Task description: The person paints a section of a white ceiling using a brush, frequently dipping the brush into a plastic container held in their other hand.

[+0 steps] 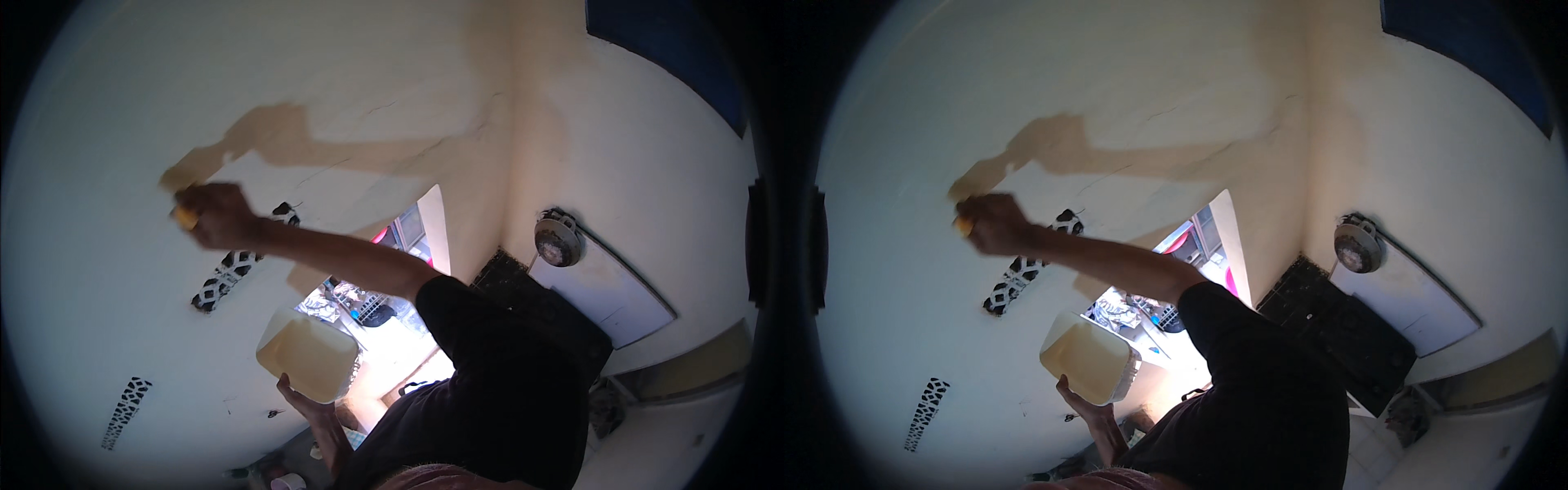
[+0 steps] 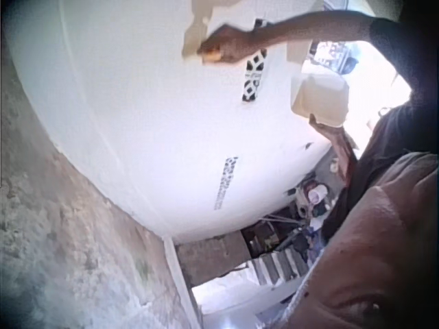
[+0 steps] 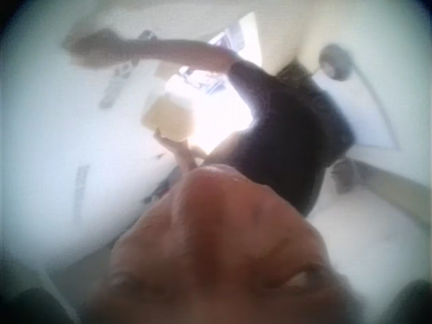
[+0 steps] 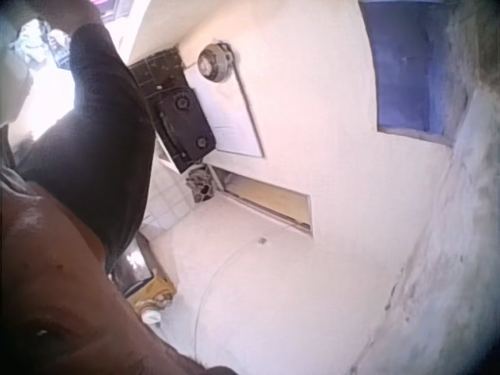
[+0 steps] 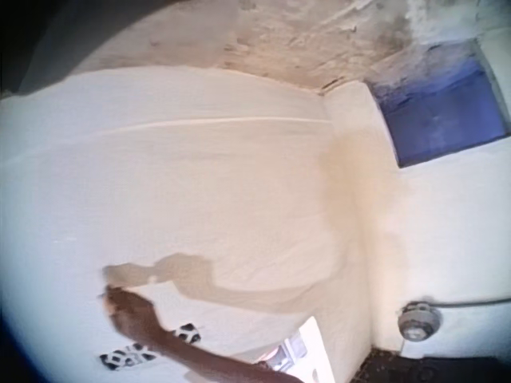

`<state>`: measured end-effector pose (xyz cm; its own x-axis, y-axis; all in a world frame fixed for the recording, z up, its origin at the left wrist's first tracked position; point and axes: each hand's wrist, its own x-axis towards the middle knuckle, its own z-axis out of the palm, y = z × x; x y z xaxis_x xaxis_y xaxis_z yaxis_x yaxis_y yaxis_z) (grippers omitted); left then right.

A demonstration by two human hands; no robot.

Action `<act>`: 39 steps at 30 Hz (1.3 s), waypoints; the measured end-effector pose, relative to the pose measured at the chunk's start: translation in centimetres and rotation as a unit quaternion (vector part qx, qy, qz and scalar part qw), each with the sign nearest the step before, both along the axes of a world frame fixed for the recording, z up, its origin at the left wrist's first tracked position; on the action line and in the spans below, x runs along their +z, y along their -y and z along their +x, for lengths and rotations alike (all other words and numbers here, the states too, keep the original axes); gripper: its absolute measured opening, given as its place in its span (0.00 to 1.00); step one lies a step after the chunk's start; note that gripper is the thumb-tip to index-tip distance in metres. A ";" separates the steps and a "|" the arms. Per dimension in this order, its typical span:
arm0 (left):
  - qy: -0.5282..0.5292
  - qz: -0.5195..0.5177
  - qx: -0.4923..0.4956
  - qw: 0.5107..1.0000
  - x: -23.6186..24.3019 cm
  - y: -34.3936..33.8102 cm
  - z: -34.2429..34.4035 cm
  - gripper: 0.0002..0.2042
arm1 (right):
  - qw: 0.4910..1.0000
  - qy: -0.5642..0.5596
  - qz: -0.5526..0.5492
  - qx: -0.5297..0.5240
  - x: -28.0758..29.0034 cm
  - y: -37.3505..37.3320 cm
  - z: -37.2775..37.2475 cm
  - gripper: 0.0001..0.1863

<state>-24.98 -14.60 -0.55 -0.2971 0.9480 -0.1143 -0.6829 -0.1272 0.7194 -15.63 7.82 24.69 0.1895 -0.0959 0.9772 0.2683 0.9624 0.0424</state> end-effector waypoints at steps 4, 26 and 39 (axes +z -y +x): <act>0.008 -0.005 0.016 1.000 0.3 -0.5 1.4 0.29 | 0.991 0.028 -0.084 0.105 1.3 -0.1 0.1 0.11; 0.069 0.005 -0.007 0.998 -0.4 0.3 -3.9 0.24 | 1.000 -0.008 -0.003 -0.012 0.3 0.7 0.8 0.10; 0.047 -0.022 -0.087 0.995 -0.1 1.6 -9.2 0.23 | 0.876 0.145 -0.367 0.278 -6.6 12.2 -1.5 0.03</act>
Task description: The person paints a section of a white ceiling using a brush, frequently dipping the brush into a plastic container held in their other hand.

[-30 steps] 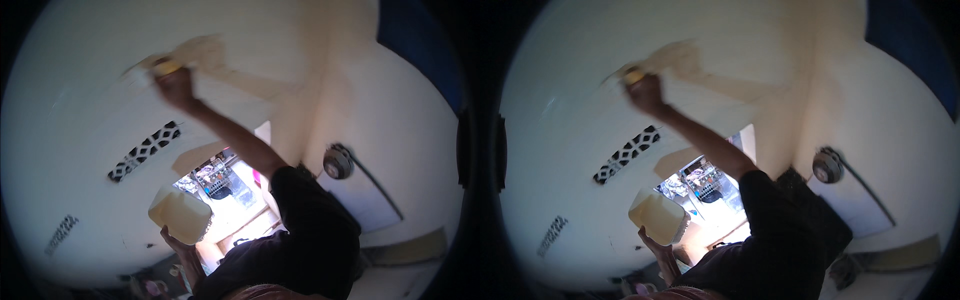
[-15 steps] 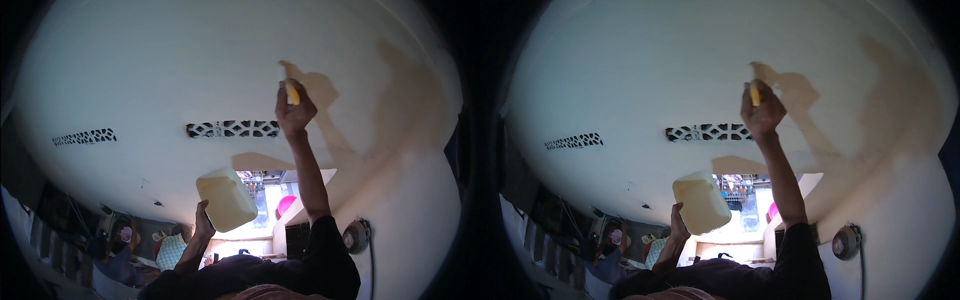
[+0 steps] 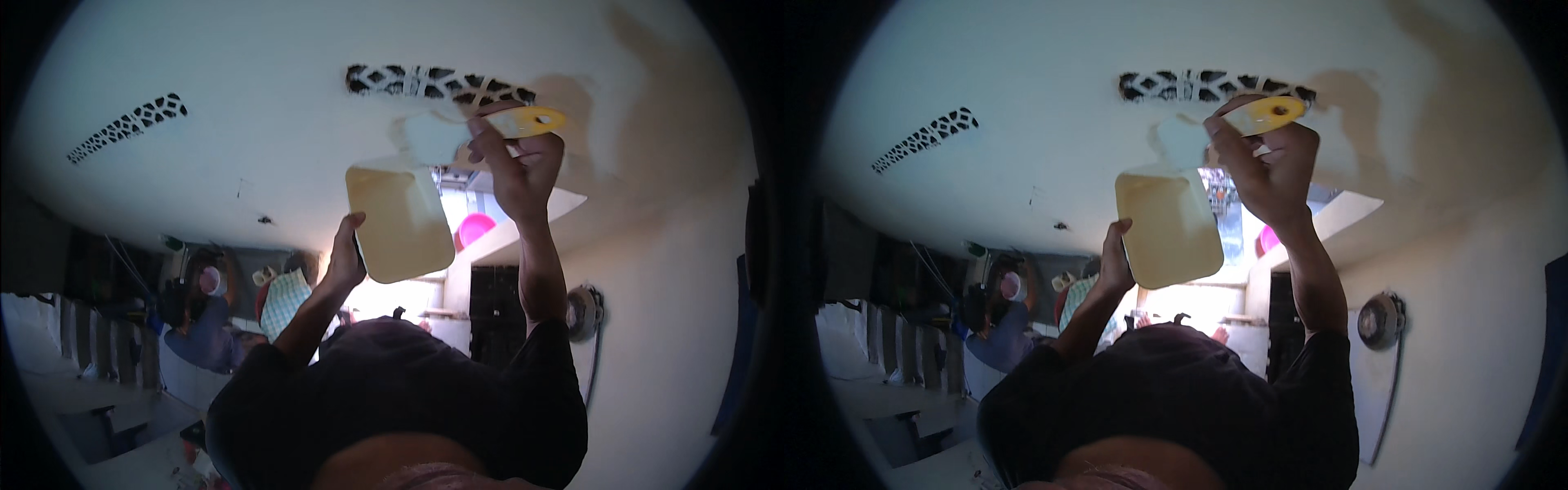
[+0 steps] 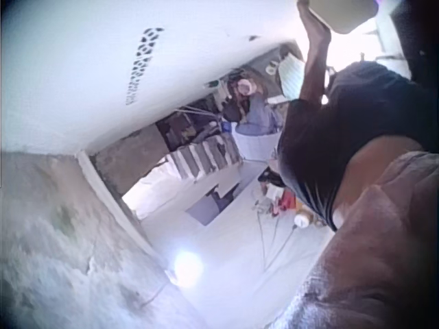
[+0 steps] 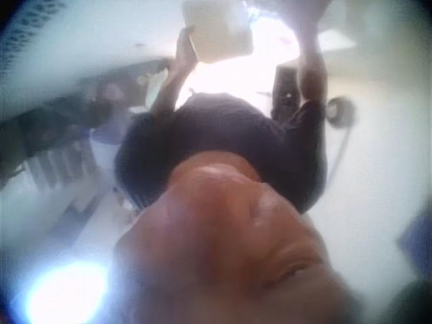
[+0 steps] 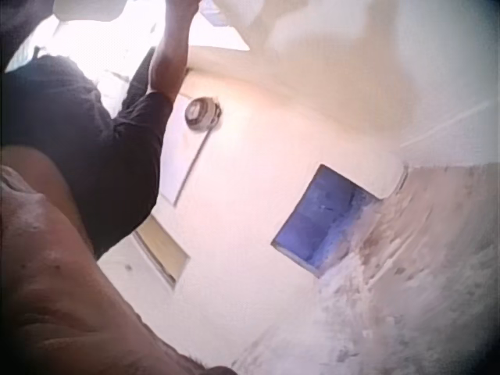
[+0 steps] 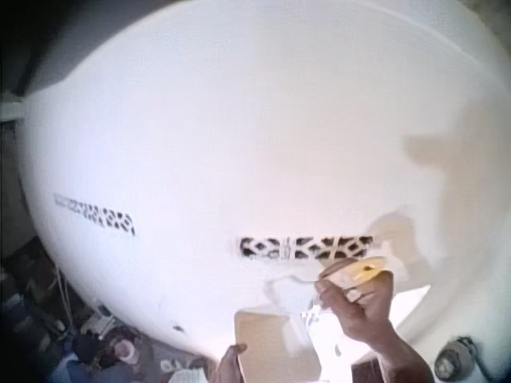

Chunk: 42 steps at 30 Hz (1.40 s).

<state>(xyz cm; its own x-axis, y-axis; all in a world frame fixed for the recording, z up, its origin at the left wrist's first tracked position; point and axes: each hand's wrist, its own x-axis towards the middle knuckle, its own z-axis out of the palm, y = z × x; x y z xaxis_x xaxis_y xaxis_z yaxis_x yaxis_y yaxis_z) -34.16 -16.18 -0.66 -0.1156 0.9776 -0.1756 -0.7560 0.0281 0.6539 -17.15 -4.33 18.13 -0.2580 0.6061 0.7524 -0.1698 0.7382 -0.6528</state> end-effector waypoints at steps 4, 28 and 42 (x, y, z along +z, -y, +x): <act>-0.030 -0.008 0.001 1.000 -0.2 -0.7 -0.4 0.24 | 0.990 0.134 -0.045 0.029 -3.7 0.0 -1.4 0.04; 0.019 0.005 -0.052 0.998 -2.3 -1.1 -0.5 0.28 | 0.953 0.296 0.020 0.062 -5.5 -2.1 -1.3 0.08; 0.020 -0.002 -0.090 0.996 -2.0 -1.5 1.6 0.29 | 0.944 0.307 0.116 -0.040 -5.6 -1.5 1.8 0.05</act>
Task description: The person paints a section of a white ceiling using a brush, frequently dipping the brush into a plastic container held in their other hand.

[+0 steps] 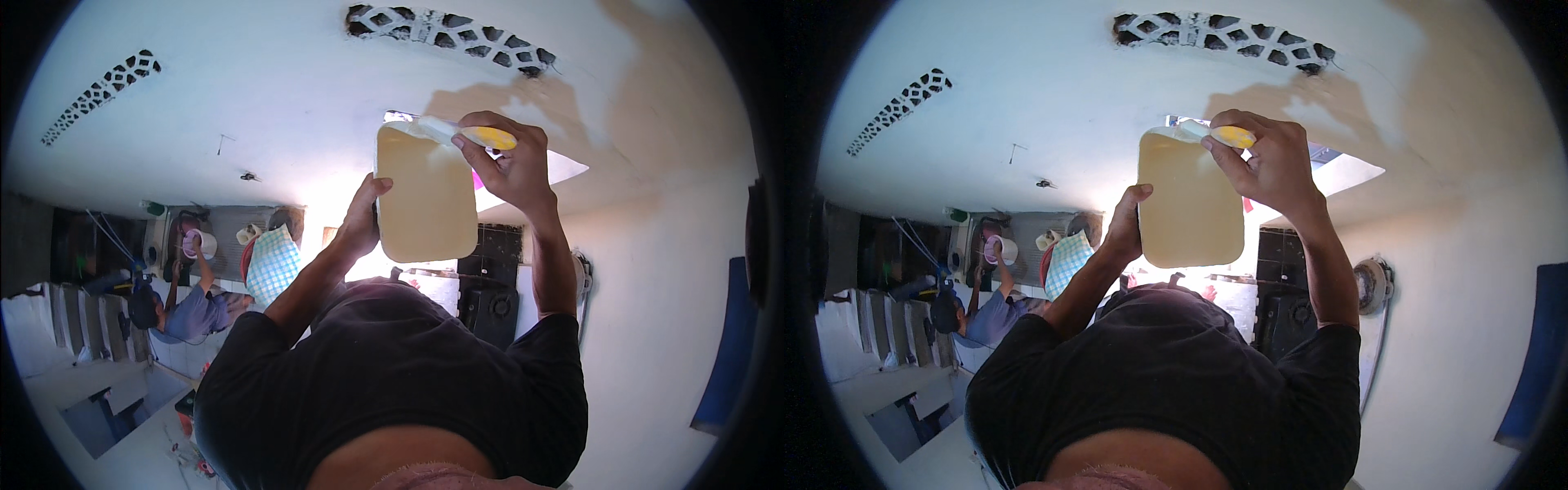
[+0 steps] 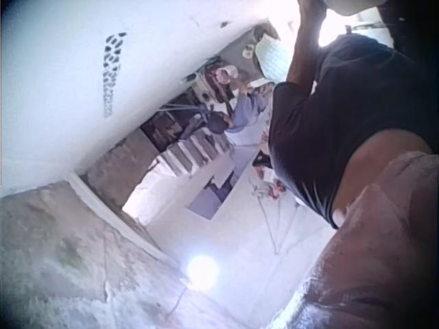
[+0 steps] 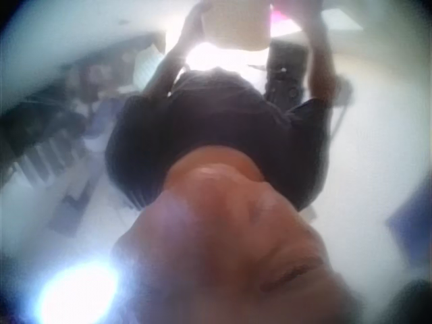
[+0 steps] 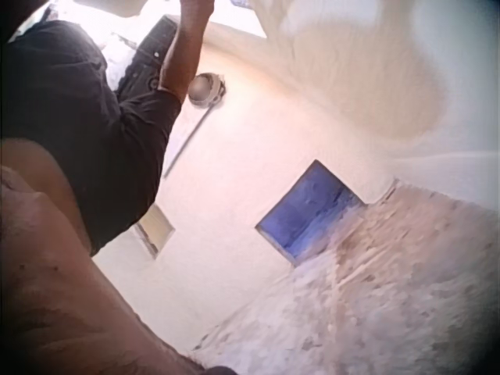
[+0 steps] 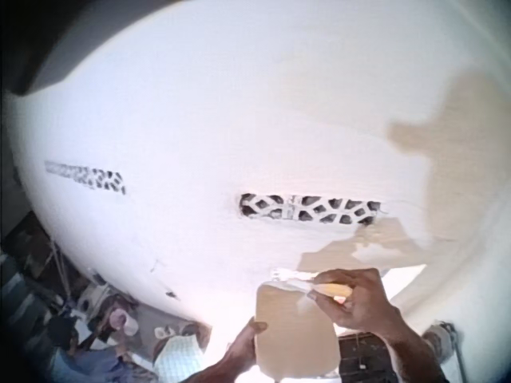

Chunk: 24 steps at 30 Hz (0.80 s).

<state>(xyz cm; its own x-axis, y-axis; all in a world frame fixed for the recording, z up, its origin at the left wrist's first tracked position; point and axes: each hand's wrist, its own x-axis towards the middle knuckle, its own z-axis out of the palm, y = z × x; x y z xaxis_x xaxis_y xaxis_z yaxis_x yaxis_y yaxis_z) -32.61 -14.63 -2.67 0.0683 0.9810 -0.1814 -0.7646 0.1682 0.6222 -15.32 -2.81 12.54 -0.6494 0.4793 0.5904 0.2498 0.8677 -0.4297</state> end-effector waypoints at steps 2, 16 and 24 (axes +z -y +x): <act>0.001 0.007 0.001 1.000 -0.1 -0.2 0.3 0.29 | 0.999 -0.028 0.021 -0.026 0.9 0.8 0.8 0.05; -0.019 0.043 -0.014 0.999 1.1 -1.1 1.6 0.28 | 0.981 0.042 0.060 -0.177 0.7 2.9 2.6 0.09; -0.034 0.031 0.012 0.999 0.8 -1.5 2.6 0.27 | 0.978 -0.142 -0.036 -0.150 1.1 3.9 1.8 0.06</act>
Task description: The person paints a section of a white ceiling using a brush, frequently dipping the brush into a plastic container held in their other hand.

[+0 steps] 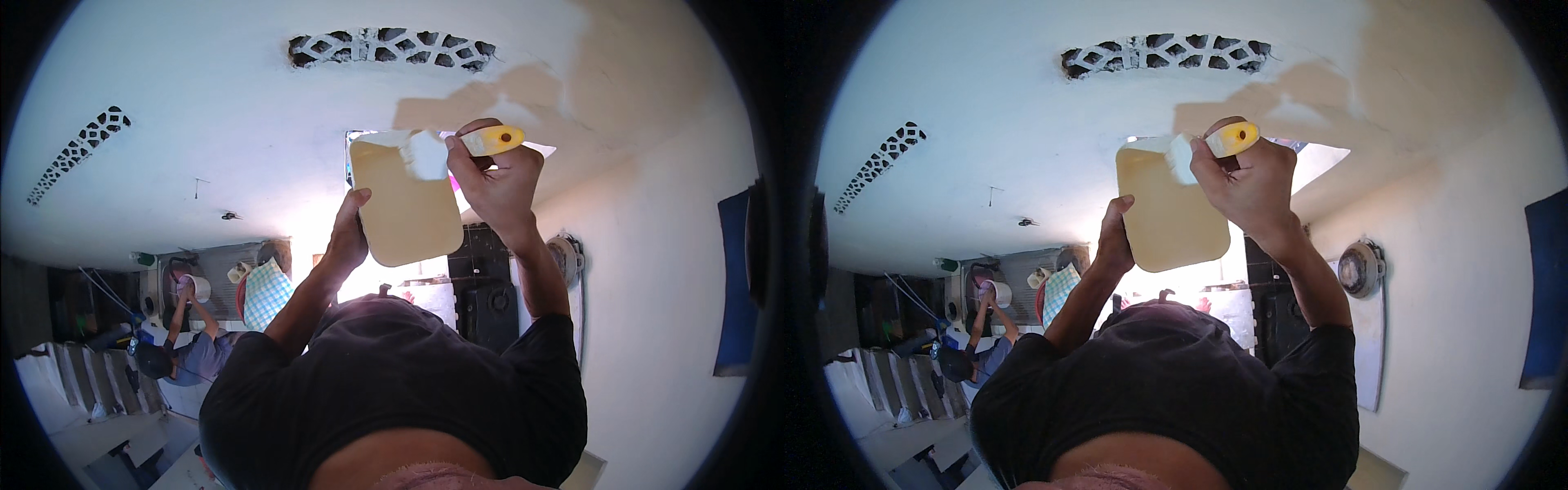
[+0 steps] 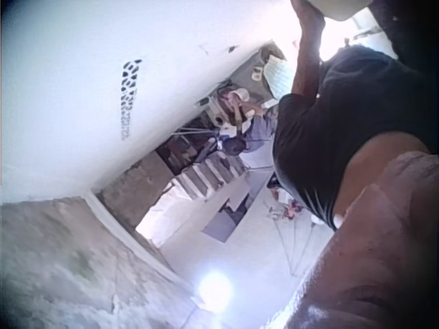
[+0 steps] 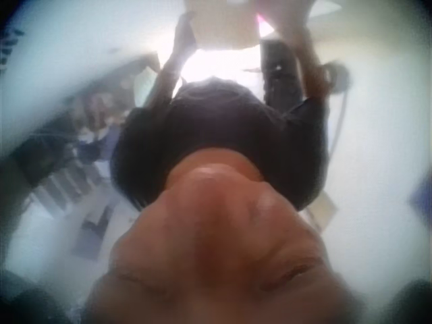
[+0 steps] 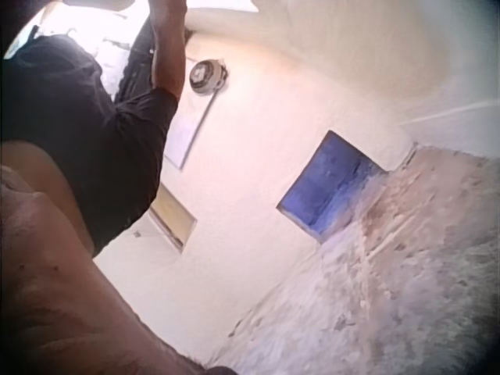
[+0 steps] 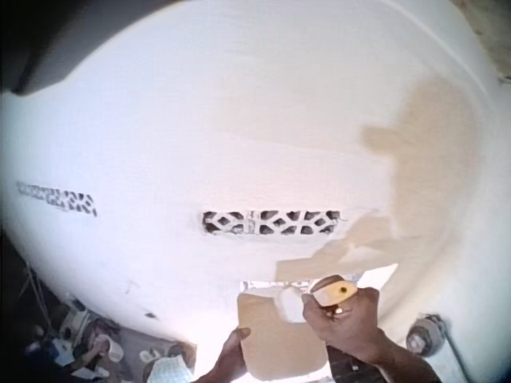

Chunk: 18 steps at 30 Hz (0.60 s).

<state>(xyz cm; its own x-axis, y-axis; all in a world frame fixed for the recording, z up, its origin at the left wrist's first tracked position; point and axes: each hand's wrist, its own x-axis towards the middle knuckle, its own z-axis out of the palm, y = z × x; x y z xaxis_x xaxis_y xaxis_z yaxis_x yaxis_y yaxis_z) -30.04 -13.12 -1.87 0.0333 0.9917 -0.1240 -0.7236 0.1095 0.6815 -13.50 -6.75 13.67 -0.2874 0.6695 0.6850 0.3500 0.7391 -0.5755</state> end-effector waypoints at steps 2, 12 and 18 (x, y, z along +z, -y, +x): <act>0.012 0.025 -0.023 0.999 0.1 0.0 -0.3 0.26 | 0.997 -0.051 -0.046 0.030 -0.4 0.1 -0.5 0.06; 0.005 -0.007 -0.001 1.000 0.0 -0.1 0.1 0.23 | 0.964 -0.074 -0.235 0.098 -2.6 -0.2 -3.5 0.08; -0.005 0.023 -0.011 1.000 -0.2 0.1 0.0 0.25 | 0.959 -0.095 -0.253 0.089 -3.0 -0.9 -3.1 0.07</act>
<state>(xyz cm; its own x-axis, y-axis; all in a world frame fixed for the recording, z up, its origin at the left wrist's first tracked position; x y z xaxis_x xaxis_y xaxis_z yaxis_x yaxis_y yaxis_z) -30.06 -13.18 -2.04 0.0546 0.9955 -0.0780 -0.7150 0.0935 0.6929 -16.63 -5.89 10.69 -0.3308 0.8818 0.3363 0.0977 0.3864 -0.9171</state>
